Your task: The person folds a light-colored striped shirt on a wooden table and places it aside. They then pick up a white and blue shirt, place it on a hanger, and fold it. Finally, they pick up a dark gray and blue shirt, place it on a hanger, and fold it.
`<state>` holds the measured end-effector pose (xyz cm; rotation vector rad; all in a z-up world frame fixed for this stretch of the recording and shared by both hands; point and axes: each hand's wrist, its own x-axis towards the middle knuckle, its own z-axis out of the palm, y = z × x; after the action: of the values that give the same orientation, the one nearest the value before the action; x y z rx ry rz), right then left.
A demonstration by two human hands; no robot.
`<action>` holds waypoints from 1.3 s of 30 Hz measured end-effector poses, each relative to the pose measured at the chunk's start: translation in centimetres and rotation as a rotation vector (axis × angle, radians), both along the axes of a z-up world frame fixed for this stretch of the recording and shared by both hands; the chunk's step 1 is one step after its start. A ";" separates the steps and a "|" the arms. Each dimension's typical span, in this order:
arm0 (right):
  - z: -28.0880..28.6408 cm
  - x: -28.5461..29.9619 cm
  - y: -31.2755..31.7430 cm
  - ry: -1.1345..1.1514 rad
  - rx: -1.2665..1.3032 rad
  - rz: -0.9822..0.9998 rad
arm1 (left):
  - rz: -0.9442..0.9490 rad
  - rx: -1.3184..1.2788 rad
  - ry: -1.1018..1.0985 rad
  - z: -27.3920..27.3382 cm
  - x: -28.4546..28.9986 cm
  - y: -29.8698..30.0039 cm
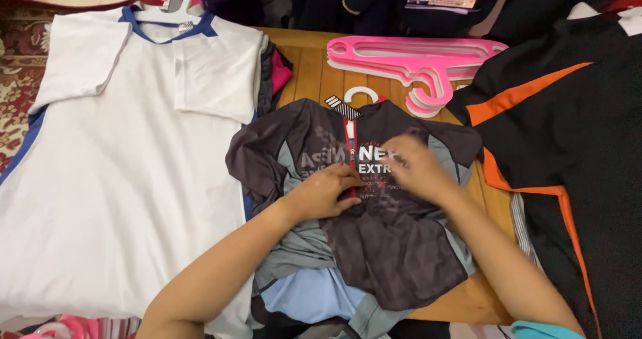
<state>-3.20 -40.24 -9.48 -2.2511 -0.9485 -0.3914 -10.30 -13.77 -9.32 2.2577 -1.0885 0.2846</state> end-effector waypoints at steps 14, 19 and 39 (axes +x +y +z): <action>0.2 2.5 6.0 -0.067 -0.277 0.300 | -0.169 0.073 0.046 0.3 2.4 1.0; -0.5 3.9 6.3 -0.019 -0.287 0.262 | -0.299 0.112 0.147 1.9 4.8 1.3; 1.0 6.7 8.8 -0.042 0.037 0.035 | -0.406 0.036 -0.526 0.5 3.9 -0.4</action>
<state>3.49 -31.46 -8.46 -2.1980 -0.9932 -0.4383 -6.38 -14.17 -8.83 1.9729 -1.7978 0.7137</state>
